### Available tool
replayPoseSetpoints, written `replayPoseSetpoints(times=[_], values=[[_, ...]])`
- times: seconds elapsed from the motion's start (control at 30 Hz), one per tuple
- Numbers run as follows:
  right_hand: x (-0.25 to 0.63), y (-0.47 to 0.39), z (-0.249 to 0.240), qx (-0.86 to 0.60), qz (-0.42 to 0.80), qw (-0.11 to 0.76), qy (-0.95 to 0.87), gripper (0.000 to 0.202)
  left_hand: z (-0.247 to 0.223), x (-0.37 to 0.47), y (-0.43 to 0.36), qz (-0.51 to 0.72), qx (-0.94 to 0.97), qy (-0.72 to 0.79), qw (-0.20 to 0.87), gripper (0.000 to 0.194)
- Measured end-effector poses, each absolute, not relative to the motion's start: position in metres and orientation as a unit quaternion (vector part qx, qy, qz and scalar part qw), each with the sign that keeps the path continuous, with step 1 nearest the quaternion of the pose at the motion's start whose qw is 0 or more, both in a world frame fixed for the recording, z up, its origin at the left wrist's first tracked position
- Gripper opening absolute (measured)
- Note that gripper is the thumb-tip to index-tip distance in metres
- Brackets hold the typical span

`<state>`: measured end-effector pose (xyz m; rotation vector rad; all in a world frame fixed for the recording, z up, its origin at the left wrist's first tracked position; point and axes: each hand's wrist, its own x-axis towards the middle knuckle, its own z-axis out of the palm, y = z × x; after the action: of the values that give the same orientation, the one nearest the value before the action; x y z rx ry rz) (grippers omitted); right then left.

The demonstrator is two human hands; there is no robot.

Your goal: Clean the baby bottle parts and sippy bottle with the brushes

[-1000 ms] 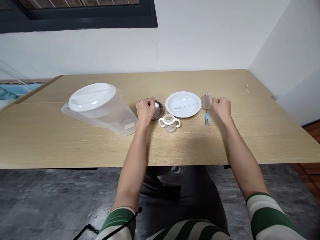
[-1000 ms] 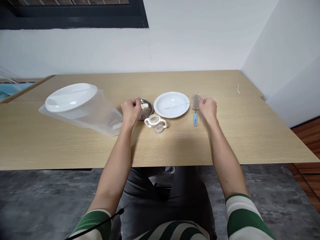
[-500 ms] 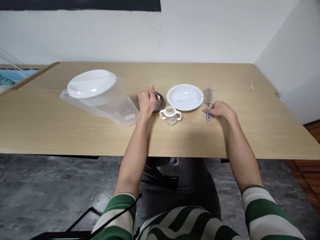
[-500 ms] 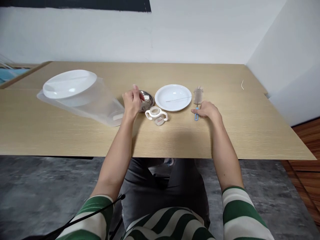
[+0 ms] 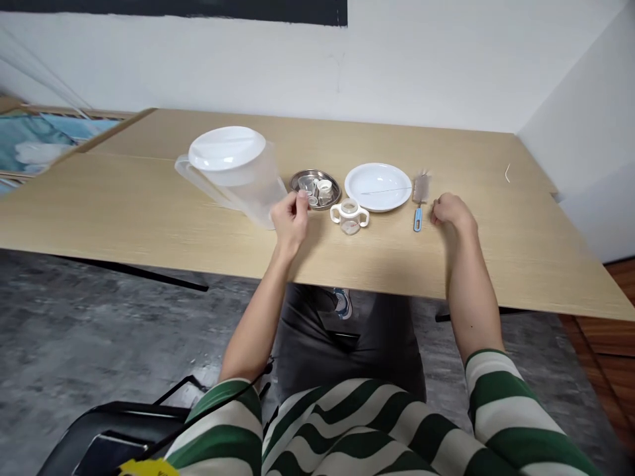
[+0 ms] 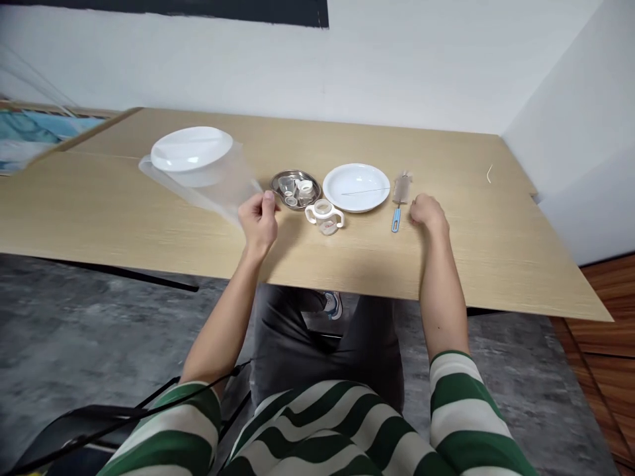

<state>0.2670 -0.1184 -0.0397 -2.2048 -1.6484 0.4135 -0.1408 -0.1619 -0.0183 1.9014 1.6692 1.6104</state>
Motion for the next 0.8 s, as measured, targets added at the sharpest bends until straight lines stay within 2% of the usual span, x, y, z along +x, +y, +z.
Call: replayPoseSetpoints(times=[0.1, 0.13, 0.23, 0.37, 0.53, 0.6, 0.7, 0.8], values=[[0.265, -0.119, -0.035, -0.804, 0.129, 0.081, -0.575, 0.011, -0.037, -0.162, -0.197, 0.480, 0.651, 0.578, 0.110, 0.049], [0.263, -0.120, -0.033, -0.803, 0.126, 0.076, -0.578, 0.008, -0.044, -0.167, -0.203, 0.465, 0.653, 0.584, 0.125, 0.048], [0.259, -0.123, -0.027, -0.800, 0.134, 0.085, -0.579, 0.016, -0.060, -0.178, -0.206, 0.461, 0.629, 0.604, 0.165, 0.045], [0.260, -0.122, -0.029, -0.800, 0.137, 0.093, -0.577, 0.022, -0.069, -0.183, -0.191, 0.520, 0.574, 0.585, 0.241, 0.046], [0.266, -0.119, -0.034, -0.796, 0.149, 0.087, -0.581, 0.043, -0.074, -0.189, -0.181, 0.543, 0.502, 0.589, 0.327, 0.048], [0.264, -0.120, -0.032, -0.796, 0.147, 0.082, -0.582, 0.040, -0.074, -0.190, -0.183, 0.537, 0.511, 0.586, 0.328, 0.048], [0.255, -0.126, -0.024, -0.796, 0.150, 0.077, -0.581, 0.015, -0.074, -0.189, -0.188, 0.509, 0.560, 0.580, 0.302, 0.045], [0.245, -0.132, -0.013, -0.800, 0.190, 0.070, -0.565, 0.034, -0.073, -0.188, -0.191, 0.495, 0.582, 0.579, 0.285, 0.042]])
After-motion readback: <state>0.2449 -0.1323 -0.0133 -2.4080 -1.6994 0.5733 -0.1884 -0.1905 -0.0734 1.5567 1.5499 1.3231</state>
